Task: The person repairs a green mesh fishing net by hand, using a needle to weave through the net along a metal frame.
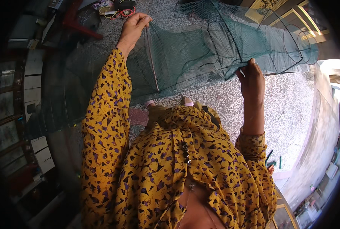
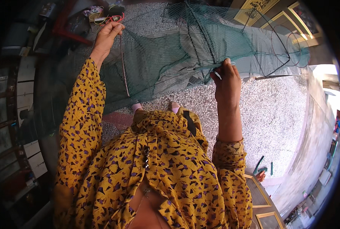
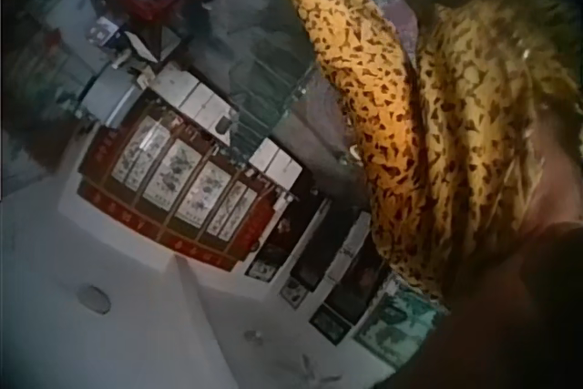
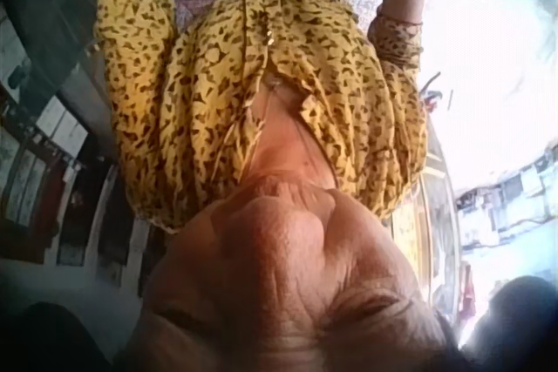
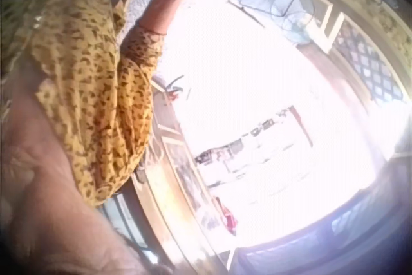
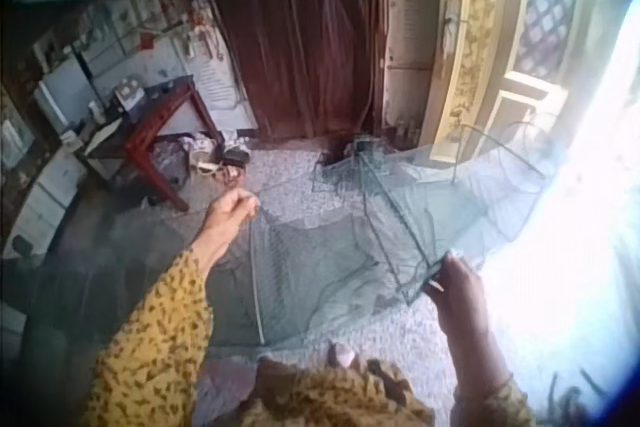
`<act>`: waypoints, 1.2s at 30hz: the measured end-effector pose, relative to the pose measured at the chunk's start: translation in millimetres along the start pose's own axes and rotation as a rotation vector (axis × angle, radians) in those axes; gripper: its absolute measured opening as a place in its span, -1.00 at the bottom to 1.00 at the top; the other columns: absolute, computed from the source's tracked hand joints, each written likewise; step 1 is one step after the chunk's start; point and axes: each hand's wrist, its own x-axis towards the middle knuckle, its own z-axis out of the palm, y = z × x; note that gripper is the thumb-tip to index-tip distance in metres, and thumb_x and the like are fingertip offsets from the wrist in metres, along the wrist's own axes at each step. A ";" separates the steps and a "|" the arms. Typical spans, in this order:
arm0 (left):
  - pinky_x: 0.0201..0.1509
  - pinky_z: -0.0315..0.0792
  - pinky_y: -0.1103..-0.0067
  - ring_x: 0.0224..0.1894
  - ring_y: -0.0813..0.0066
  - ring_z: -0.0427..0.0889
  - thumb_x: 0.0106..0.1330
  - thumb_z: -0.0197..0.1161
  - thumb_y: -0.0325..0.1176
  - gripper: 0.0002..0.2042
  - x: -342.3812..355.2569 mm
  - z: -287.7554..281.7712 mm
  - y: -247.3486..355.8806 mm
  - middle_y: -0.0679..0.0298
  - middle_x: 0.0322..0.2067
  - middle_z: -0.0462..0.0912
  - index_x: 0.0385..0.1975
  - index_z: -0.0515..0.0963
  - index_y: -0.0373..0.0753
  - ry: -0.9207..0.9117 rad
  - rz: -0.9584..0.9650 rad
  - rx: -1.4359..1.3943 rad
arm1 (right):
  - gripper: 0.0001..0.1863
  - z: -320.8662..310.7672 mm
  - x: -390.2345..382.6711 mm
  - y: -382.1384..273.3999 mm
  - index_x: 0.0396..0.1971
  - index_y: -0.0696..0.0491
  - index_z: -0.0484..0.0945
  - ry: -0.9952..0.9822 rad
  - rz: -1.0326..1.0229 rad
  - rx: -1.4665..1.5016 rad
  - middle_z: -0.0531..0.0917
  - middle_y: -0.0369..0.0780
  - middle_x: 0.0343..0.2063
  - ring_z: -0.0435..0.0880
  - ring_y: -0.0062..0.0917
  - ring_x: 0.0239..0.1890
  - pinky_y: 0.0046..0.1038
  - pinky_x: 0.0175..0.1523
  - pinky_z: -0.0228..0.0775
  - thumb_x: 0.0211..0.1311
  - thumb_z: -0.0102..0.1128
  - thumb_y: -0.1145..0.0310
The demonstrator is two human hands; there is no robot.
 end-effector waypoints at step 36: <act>-0.13 0.37 0.49 -0.26 0.38 0.50 0.09 0.28 -0.50 -0.88 -185.8 37.7 109.3 0.33 -0.44 0.58 -0.36 0.62 -0.19 -0.036 0.160 0.565 | -0.85 57.2 -23.7 -76.1 -0.19 0.12 0.51 -0.615 -0.075 -0.733 0.56 -0.28 -0.46 0.54 -0.68 -0.47 -0.62 -0.42 0.40 0.25 0.06 0.54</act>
